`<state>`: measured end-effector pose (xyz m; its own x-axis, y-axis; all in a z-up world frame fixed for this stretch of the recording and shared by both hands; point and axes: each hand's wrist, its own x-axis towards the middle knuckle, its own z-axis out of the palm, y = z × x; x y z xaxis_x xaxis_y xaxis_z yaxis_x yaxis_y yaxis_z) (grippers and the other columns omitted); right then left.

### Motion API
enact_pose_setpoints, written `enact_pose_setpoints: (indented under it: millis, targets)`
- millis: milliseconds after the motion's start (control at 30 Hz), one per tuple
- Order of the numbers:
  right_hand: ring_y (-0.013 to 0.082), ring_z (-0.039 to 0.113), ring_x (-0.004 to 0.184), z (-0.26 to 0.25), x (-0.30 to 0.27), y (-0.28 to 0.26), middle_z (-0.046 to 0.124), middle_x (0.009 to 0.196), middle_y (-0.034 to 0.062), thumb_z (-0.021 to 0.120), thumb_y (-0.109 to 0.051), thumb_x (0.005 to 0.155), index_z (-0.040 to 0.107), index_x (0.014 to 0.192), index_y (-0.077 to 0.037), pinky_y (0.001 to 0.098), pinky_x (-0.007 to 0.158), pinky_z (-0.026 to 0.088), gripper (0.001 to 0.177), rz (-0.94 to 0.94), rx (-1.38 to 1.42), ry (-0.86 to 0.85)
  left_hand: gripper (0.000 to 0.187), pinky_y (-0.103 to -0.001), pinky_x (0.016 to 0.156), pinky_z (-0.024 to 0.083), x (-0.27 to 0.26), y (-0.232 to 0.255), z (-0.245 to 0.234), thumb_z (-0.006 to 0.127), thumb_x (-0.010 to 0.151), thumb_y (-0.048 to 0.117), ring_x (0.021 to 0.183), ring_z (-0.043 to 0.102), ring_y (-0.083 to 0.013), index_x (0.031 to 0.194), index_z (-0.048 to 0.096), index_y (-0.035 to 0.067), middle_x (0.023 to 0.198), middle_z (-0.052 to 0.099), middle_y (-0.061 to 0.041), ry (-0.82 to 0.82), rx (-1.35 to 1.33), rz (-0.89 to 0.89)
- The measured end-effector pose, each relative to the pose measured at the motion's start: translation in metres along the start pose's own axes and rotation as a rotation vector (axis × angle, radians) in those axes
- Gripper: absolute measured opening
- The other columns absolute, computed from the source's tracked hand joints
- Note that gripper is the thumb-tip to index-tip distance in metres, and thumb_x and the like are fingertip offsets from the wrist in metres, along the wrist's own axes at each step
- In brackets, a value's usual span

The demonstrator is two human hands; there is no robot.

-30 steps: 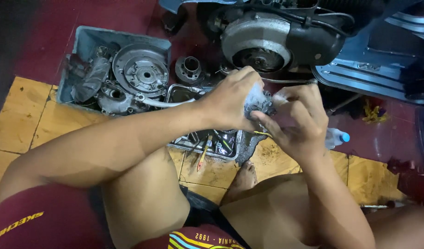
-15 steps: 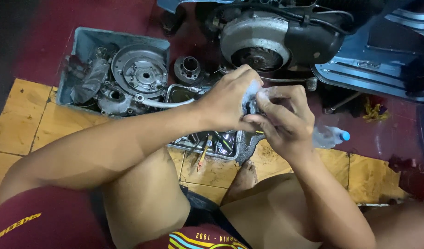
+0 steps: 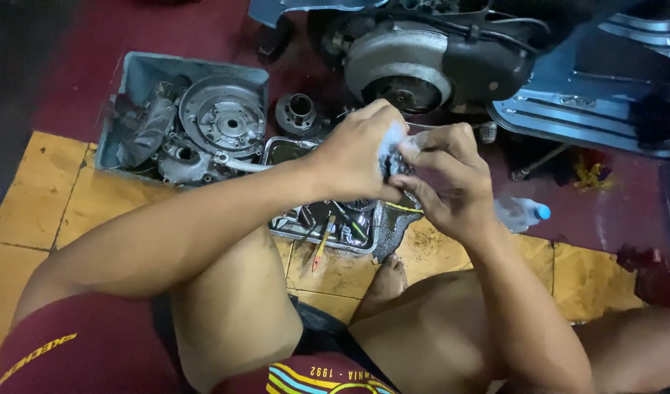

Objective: The person scrubs a small metal engine part with a wire brush, then rinses it with water from a plastic bottle. They continue scrubbing the part with a toothbrush and their fingers, removing grime from crevices.

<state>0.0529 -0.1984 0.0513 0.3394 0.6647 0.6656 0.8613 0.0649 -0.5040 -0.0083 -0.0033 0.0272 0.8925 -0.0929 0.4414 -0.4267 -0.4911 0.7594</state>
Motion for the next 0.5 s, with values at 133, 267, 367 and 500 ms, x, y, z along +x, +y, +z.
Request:
enact_pose_setpoints:
  millis: [133, 267, 367, 500]
  targets:
    - [0.0391, 0.064, 0.092, -0.011, -0.001, 0.001, 0.064, 0.101, 0.0228, 0.086, -0.012, 0.088, 0.077, 0.113, 0.004, 0.0479, 0.085, 0.051, 0.031, 0.043, 0.061, 0.025, 0.059, -0.047, 0.082, 0.056, 0.002, 0.011, 0.001, 0.088, 0.054, 0.020, 0.092, 0.069, -0.0406, 0.102, 0.059, 0.003, 0.100, 0.060, -0.014, -0.023, -0.043, -0.042]
    - [0.0425, 0.064, 0.089, -0.021, -0.003, 0.004, 0.064, 0.097, 0.0247, 0.084, -0.016, 0.089, 0.076, 0.111, 0.005, 0.0493, 0.084, 0.051, 0.031, -0.002, 0.108, 0.031, 0.059, -0.047, 0.077, 0.055, 0.006, 0.026, 0.000, 0.088, 0.052, 0.025, 0.089, 0.070, -0.0424, 0.100, 0.061, 0.005, 0.095, 0.062, -0.015, -0.026, -0.092, -0.045]
    - [0.0420, 0.063, 0.086, -0.027, 0.010, -0.010, 0.061, 0.095, 0.0247, 0.085, -0.008, 0.087, 0.075, 0.112, 0.007, 0.0488, 0.082, 0.051, 0.031, -0.001, 0.103, -0.044, 0.060, -0.044, 0.076, 0.055, 0.001, 0.030, -0.004, 0.090, 0.049, 0.029, 0.087, 0.072, -0.0406, 0.098, 0.063, 0.007, 0.090, 0.065, -0.013, 0.008, -0.105, -0.094]
    - [0.0375, 0.066, 0.083, -0.013, 0.025, -0.021, 0.063, 0.096, 0.0219, 0.082, -0.011, 0.091, 0.075, 0.113, 0.004, 0.0483, 0.078, 0.051, 0.027, 0.054, 0.179, -0.125, 0.060, -0.045, 0.073, 0.053, -0.024, 0.027, -0.006, 0.090, 0.051, 0.028, 0.084, 0.070, -0.0401, 0.098, 0.062, 0.004, 0.087, 0.063, -0.016, 0.040, -0.115, -0.176]
